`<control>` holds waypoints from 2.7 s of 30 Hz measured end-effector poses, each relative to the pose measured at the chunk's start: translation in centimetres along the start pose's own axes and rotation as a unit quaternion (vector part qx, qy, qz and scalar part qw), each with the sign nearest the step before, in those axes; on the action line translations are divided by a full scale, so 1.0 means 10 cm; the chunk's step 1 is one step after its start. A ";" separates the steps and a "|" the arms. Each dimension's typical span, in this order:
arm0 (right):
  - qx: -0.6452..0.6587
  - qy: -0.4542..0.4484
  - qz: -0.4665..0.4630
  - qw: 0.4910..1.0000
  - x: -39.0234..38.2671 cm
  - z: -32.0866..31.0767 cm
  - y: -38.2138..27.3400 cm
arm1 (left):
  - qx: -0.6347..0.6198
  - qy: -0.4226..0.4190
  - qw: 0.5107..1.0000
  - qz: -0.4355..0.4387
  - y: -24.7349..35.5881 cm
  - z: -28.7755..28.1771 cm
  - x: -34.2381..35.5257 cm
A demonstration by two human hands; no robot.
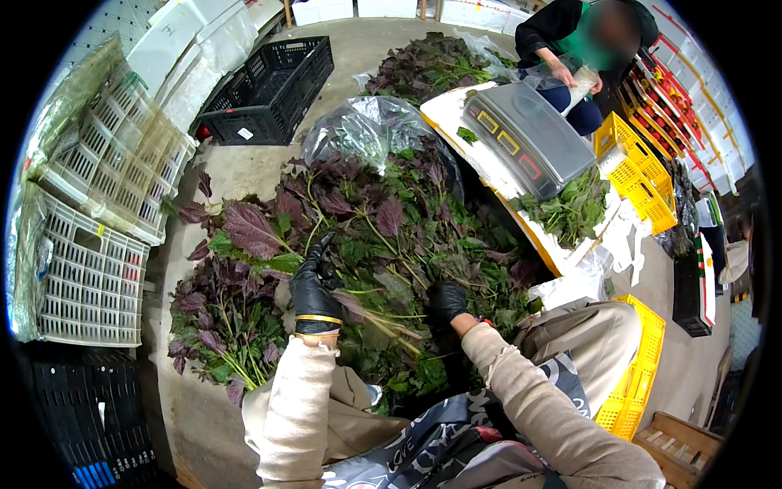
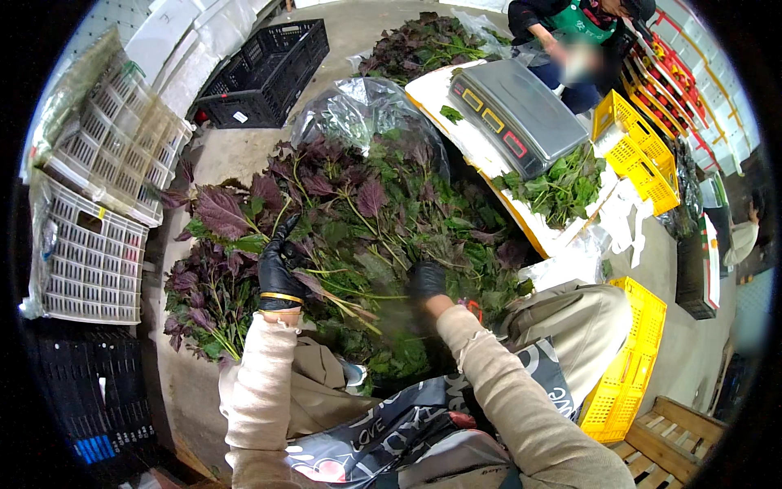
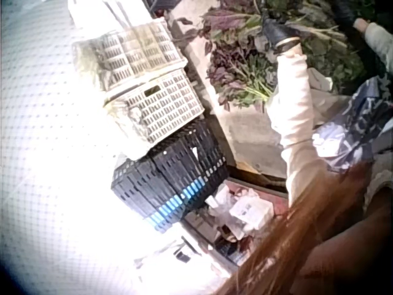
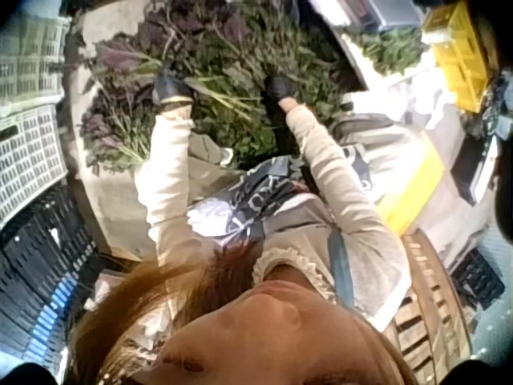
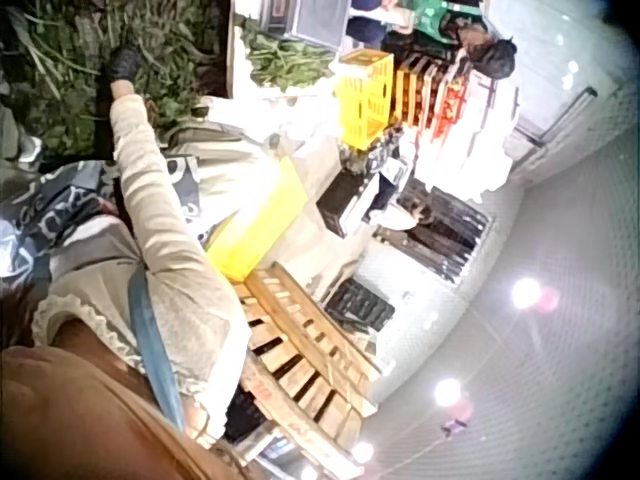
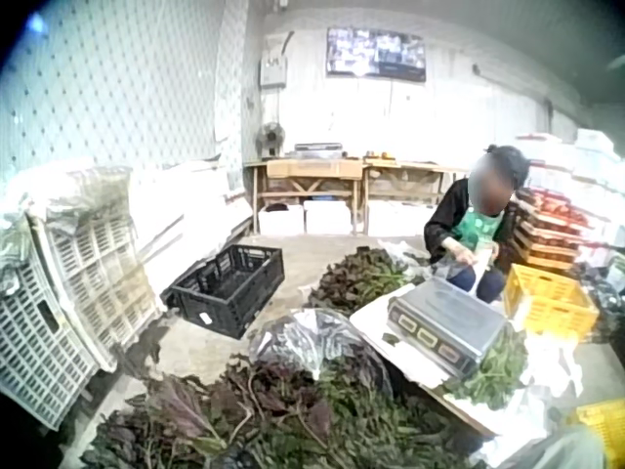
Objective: The person sits on the floor and uses shears to trim the stems of leafy green vegetables. They gather the trimmed bunches and place them into a pile on the floor.
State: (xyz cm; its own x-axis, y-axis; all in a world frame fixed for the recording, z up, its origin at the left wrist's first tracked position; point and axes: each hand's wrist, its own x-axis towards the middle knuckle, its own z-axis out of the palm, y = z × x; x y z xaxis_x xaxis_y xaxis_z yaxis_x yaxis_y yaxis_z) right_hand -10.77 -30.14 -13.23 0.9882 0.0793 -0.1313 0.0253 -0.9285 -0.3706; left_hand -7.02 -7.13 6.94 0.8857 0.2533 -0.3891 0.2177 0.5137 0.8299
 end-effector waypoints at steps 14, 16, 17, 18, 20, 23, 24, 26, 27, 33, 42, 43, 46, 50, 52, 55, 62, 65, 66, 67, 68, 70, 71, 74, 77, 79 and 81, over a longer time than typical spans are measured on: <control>0.216 0.109 0.277 0.930 -0.42 -0.09 -0.02 | 0.070 -0.020 0.997 0.037 0.00 0.05 -0.09; 0.147 -0.010 0.269 0.952 -0.37 -0.15 0.00 | 0.088 -0.030 0.994 0.052 -0.02 0.07 -0.10; 0.113 -0.069 0.261 0.956 -0.34 -0.24 -0.05 | 0.090 -0.038 0.994 0.058 -0.01 0.07 -0.10; 0.122 -0.051 0.244 0.961 -0.33 -0.23 -0.03 | 0.092 -0.045 0.993 0.063 -0.01 0.07 -0.10; 0.135 -0.011 0.213 0.968 -0.31 -0.19 0.10 | 0.102 -0.036 0.993 0.051 -0.07 0.10 -0.09; 0.286 -0.071 0.206 0.933 -0.30 -0.28 0.25 | 0.108 -0.034 0.993 0.023 -0.15 0.09 -0.06; 0.296 -0.081 0.181 0.934 -0.34 -0.59 0.06 | 0.079 -0.027 0.996 -0.001 -0.19 0.09 -0.05; 0.485 -0.046 0.229 0.843 -0.44 -1.29 -0.73 | 0.056 -0.009 0.998 0.023 -0.10 -0.15 -0.02; 0.562 -0.018 0.264 0.784 -0.48 -1.44 -0.85 | 0.106 -0.010 0.993 0.048 -0.25 -0.29 0.09; 0.424 0.183 0.027 0.886 -0.88 -1.27 -0.96 | 0.058 -0.187 0.979 0.048 -0.64 -0.35 0.32; 0.483 -0.063 -0.075 0.870 -0.85 -1.41 -0.87 | 0.103 -0.171 0.978 0.066 -0.30 -0.04 -0.13; 0.540 -0.120 -0.042 0.832 -0.84 -1.41 -0.83 | -0.001 -0.168 0.985 -0.040 -0.25 0.01 -0.14; 0.682 -0.258 0.113 0.675 -0.80 -1.39 -0.75 | -0.055 -0.142 0.985 -0.082 -0.14 0.12 -0.21; 0.798 -0.221 0.280 0.485 -0.82 -1.42 -0.90 | -0.096 -0.213 0.972 -0.038 -0.11 0.17 -0.19; 0.784 -0.206 0.244 0.532 -0.84 -1.33 -0.86 | -0.078 -0.200 0.977 -0.020 -0.19 0.12 -0.14; 0.714 -0.166 0.173 0.658 -0.84 -1.01 -0.52 | -0.116 -0.171 0.978 -0.027 -0.22 0.18 -0.14; 0.815 0.060 0.204 0.539 -0.11 -1.19 0.04 | -0.173 -0.067 0.983 0.018 -0.02 -0.05 0.10; 0.270 0.023 0.075 0.960 0.09 -0.83 0.14 | -0.100 -0.059 0.993 -0.012 -0.06 -0.08 0.14; -0.042 -0.002 -0.005 0.999 0.12 -0.55 0.24 | -0.109 -0.119 0.987 -0.007 -0.06 -0.02 0.10; -0.094 0.019 -0.047 0.994 0.08 -0.17 0.64 | -0.107 -0.121 0.987 -0.026 -0.09 0.11 0.05; -0.042 0.023 0.028 0.998 0.04 -0.03 0.44 | -0.094 -0.098 0.990 -0.025 -0.03 0.04 0.02; 0.023 0.017 0.096 0.995 -0.04 -0.02 0.27 | -0.053 -0.033 0.997 -0.037 -0.03 0.08 -0.02; 0.043 0.007 0.079 0.996 -0.09 -0.07 0.20 | -0.052 -0.038 0.998 -0.028 -0.02 0.08 -0.04; 0.061 -0.122 0.084 0.987 -0.04 -0.03 0.25 | -0.064 -0.089 0.994 -0.011 -0.02 0.08 -0.03; 0.067 -0.115 0.067 0.989 -0.11 0.01 0.36 | -0.024 -0.047 0.998 -0.040 -0.01 0.13 -0.07; 0.042 -0.132 0.057 0.989 -0.14 0.01 0.34 | -0.049 -0.070 0.996 -0.023 -0.05 0.11 -0.06; -0.017 -0.226 0.062 0.972 -0.11 -0.13 0.09 | -0.062 -0.072 0.995 -0.014 -0.06 0.06 -0.05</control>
State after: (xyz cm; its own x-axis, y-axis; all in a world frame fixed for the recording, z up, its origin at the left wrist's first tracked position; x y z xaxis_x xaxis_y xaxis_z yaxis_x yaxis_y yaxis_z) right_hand -11.63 -31.52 -12.23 0.8165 0.1107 -0.5666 -0.0766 -0.9520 -0.2964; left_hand -7.29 -8.05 6.91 0.9319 0.1219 -0.3417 0.1983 0.6174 0.7612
